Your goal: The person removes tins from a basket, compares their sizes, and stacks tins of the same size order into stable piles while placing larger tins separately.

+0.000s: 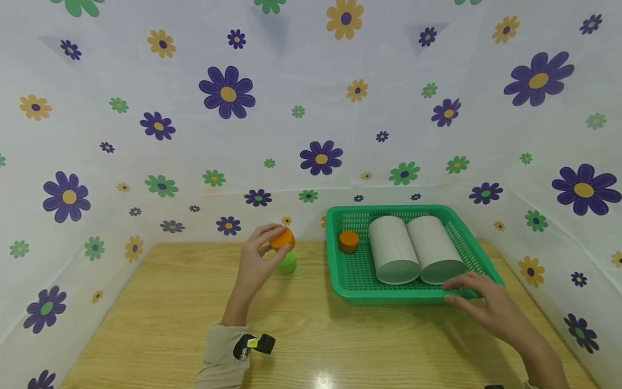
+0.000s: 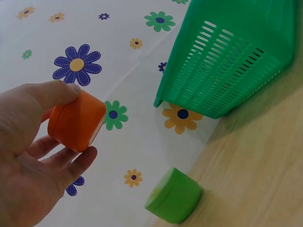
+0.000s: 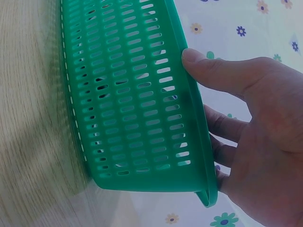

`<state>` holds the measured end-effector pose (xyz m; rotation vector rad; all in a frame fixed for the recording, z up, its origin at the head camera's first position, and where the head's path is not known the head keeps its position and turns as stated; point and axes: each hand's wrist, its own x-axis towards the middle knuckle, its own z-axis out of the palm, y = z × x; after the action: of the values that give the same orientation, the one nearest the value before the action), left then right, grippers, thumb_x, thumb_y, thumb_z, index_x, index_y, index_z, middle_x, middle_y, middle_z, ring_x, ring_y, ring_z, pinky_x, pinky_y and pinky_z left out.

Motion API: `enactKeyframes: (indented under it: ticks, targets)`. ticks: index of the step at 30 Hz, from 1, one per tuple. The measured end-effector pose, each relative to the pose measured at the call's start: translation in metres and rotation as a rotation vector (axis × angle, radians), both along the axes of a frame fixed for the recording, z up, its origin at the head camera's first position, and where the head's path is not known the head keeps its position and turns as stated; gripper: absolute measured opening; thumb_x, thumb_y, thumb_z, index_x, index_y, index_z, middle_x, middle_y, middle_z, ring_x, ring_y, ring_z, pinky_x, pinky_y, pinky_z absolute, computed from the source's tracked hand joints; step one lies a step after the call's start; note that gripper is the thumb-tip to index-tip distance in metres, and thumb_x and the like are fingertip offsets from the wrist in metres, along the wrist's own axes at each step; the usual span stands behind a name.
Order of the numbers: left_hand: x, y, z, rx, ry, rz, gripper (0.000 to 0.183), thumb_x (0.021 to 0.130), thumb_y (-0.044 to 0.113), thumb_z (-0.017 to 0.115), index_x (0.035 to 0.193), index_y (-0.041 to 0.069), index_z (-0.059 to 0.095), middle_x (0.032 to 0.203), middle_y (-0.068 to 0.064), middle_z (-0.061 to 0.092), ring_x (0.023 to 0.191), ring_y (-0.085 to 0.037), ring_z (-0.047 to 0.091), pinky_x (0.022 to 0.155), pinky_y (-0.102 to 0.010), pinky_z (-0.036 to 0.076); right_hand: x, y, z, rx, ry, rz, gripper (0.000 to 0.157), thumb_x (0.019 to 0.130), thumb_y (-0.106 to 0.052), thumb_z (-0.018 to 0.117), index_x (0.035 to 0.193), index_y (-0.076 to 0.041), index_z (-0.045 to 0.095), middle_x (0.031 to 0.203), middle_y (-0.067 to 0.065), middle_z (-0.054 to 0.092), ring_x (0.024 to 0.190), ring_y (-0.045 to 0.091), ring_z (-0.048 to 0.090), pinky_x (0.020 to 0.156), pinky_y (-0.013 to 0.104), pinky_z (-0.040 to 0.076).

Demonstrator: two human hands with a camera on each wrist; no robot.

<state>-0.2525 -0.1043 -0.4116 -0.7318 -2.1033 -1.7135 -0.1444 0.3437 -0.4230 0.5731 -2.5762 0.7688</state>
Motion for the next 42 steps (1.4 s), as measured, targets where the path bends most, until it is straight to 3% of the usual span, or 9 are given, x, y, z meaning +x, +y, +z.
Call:
enactKeyframes:
  ticks: [10, 20, 32, 42]
  targets:
    - [-0.008, -0.012, -0.026, 0.078, -0.099, -0.008, 0.038, 0.086, 0.001, 0.067, 0.122, -0.009, 0.058, 0.129, -0.025, 0.05, 0.118, -0.039, 0.049, 0.093, -0.055, 0.043, -0.003, -0.007, 0.001, -0.005, -0.013, 0.01, 0.026, 0.078, -0.011, 0.077, 0.096, -0.026, 0.067, 0.094, -0.013, 0.064, 0.093, 0.003, 0.054, 0.08, 0.015, 0.039]
    - [-0.016, -0.013, -0.047, 0.092, -0.111, 0.022, 0.037, 0.084, 0.0, 0.068, 0.119, -0.011, 0.059, 0.126, -0.027, 0.052, 0.115, -0.039, 0.052, 0.092, -0.054, 0.045, -0.007, -0.009, 0.0, -0.005, 0.0, 0.028, 0.03, 0.077, -0.009, 0.078, 0.098, -0.029, 0.066, 0.095, -0.01, 0.064, 0.093, 0.002, 0.053, 0.08, 0.014, 0.039]
    - [-0.022, -0.009, -0.061, 0.103, -0.067, 0.012, 0.035, 0.082, -0.004, 0.069, 0.115, -0.013, 0.06, 0.123, -0.03, 0.053, 0.11, -0.043, 0.054, 0.092, -0.056, 0.045, -0.005, -0.008, -0.001, 0.007, -0.011, 0.004, 0.024, 0.078, -0.011, 0.077, 0.097, -0.023, 0.068, 0.095, -0.012, 0.063, 0.094, 0.0, 0.051, 0.08, 0.014, 0.037]
    - [-0.023, -0.001, -0.065, 0.083, -0.099, 0.005, 0.035, 0.082, -0.004, 0.069, 0.115, -0.013, 0.06, 0.124, -0.03, 0.052, 0.113, -0.043, 0.053, 0.098, -0.052, 0.041, 0.003, -0.005, -0.001, -0.022, -0.016, -0.007, 0.027, 0.077, -0.01, 0.077, 0.098, -0.026, 0.068, 0.095, -0.01, 0.064, 0.095, -0.004, 0.05, 0.079, 0.01, 0.035]
